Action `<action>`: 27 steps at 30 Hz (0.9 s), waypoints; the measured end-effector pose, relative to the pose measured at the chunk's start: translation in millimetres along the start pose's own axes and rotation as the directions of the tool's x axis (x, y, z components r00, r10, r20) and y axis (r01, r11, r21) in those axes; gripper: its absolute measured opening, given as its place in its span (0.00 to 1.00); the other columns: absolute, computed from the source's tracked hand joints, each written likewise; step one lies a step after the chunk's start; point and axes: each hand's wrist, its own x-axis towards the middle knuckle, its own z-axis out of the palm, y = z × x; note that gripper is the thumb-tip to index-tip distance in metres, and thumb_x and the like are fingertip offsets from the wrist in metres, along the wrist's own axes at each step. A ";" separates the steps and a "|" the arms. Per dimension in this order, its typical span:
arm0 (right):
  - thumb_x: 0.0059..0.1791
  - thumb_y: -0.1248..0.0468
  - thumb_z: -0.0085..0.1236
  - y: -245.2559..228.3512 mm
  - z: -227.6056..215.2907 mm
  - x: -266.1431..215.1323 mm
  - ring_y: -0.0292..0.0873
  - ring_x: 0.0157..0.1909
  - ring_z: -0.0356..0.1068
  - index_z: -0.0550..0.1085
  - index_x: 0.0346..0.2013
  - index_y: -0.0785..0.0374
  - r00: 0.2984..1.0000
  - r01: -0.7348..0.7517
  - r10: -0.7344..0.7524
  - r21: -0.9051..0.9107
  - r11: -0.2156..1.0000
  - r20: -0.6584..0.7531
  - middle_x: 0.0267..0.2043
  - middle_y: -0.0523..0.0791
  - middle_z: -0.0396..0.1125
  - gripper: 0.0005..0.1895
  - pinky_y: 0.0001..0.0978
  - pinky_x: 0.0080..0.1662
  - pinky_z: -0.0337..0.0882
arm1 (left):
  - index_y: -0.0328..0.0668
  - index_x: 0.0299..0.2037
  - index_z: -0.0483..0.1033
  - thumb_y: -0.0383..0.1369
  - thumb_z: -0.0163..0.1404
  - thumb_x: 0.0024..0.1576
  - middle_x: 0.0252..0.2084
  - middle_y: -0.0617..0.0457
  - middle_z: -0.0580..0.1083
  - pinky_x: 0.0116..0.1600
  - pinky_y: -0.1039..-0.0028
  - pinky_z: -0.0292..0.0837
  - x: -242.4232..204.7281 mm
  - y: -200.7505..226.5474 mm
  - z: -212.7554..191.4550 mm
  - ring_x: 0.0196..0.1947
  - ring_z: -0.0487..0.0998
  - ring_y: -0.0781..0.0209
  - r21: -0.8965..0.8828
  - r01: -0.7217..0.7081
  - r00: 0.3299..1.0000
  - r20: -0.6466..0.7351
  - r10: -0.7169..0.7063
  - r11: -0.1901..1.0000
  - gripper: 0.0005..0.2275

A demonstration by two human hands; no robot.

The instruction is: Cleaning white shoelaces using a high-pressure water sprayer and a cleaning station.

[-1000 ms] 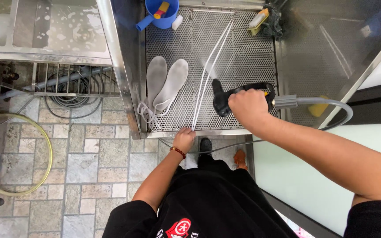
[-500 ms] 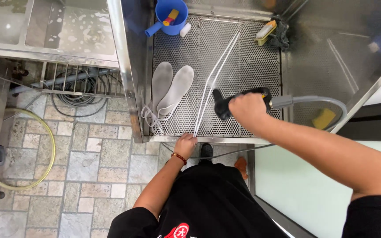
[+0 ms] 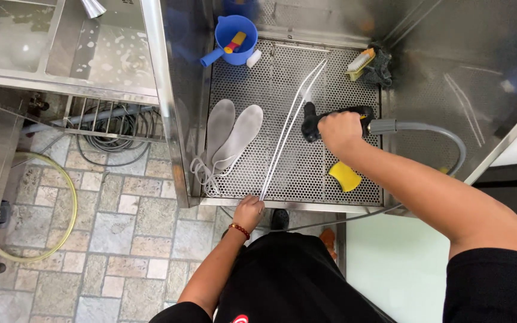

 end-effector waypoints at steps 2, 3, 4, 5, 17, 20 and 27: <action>0.47 0.62 0.56 -2.0 13.8 0.7 0.47 0.41 0.78 0.81 0.35 0.57 0.998 0.028 -0.028 -0.003 1.000 -0.050 0.37 0.44 0.76 0.07 0.43 0.38 0.75 | 0.39 0.23 0.74 0.25 0.54 0.47 0.29 0.50 0.73 0.43 0.64 0.74 0.9 0.3 -0.6 0.37 0.75 0.49 0.004 0.000 1.000 -0.003 0.000 1.000 0.03; 0.48 0.62 0.56 -2.5 20.7 1.2 0.48 0.42 0.77 0.80 0.36 0.56 0.994 0.052 -0.053 -0.006 0.999 -0.099 0.39 0.45 0.76 0.07 0.43 0.39 0.75 | 0.39 0.23 0.73 0.25 0.54 0.47 0.29 0.50 0.73 0.42 0.64 0.74 1.6 0.8 -0.3 0.37 0.75 0.50 0.007 -0.004 1.000 -0.005 0.004 1.000 0.03; 0.48 0.62 0.56 0.1 21.6 3.7 0.48 0.42 0.77 0.80 0.36 0.56 0.994 0.057 -0.058 -0.007 0.998 -0.098 0.39 0.45 0.76 0.07 0.43 0.39 0.75 | 0.39 0.23 0.73 0.25 0.54 0.47 0.29 0.50 0.73 0.42 0.64 0.74 1.1 2.5 -2.0 0.37 0.75 0.50 0.007 0.001 1.000 -0.006 -0.001 1.000 0.03; 0.48 0.62 0.56 2.9 22.6 5.9 0.49 0.43 0.77 0.80 0.37 0.57 0.995 0.050 -0.048 0.017 0.999 -0.093 0.40 0.45 0.76 0.07 0.44 0.39 0.75 | 0.39 0.23 0.74 0.24 0.54 0.47 0.29 0.50 0.73 0.43 0.64 0.74 0.6 4.5 -3.6 0.37 0.75 0.50 0.008 0.002 1.000 -0.009 -0.002 1.000 0.03; 0.48 0.62 0.57 22.7 35.9 17.1 0.50 0.46 0.77 0.79 0.41 0.60 0.997 0.047 -0.050 -0.037 0.998 -0.067 0.43 0.47 0.75 0.09 0.47 0.43 0.76 | 0.40 0.24 0.73 0.23 0.54 0.45 0.28 0.50 0.72 0.42 0.64 0.73 0.8 7.5 -7.2 0.36 0.74 0.49 -0.009 0.013 1.000 0.003 -0.013 1.000 0.03; 0.48 0.62 0.58 26.9 35.6 17.1 0.50 0.46 0.77 0.79 0.41 0.60 0.993 0.056 -0.062 -0.059 0.997 -0.102 0.43 0.47 0.75 0.09 0.48 0.44 0.76 | 0.40 0.24 0.74 0.22 0.54 0.44 0.28 0.50 0.72 0.42 0.64 0.74 1.9 6.6 -7.3 0.36 0.74 0.49 -0.014 0.011 1.000 0.014 -0.011 1.000 0.03; 0.47 0.63 0.59 29.6 31.2 27.5 0.50 0.45 0.76 0.78 0.40 0.62 0.995 0.061 -0.064 -0.045 0.997 -0.082 0.42 0.48 0.74 0.09 0.46 0.42 0.76 | 0.39 0.24 0.74 0.20 0.55 0.44 0.28 0.50 0.72 0.42 0.65 0.74 1.5 8.2 -7.8 0.36 0.74 0.50 -0.004 0.014 1.000 0.015 -0.014 1.000 0.04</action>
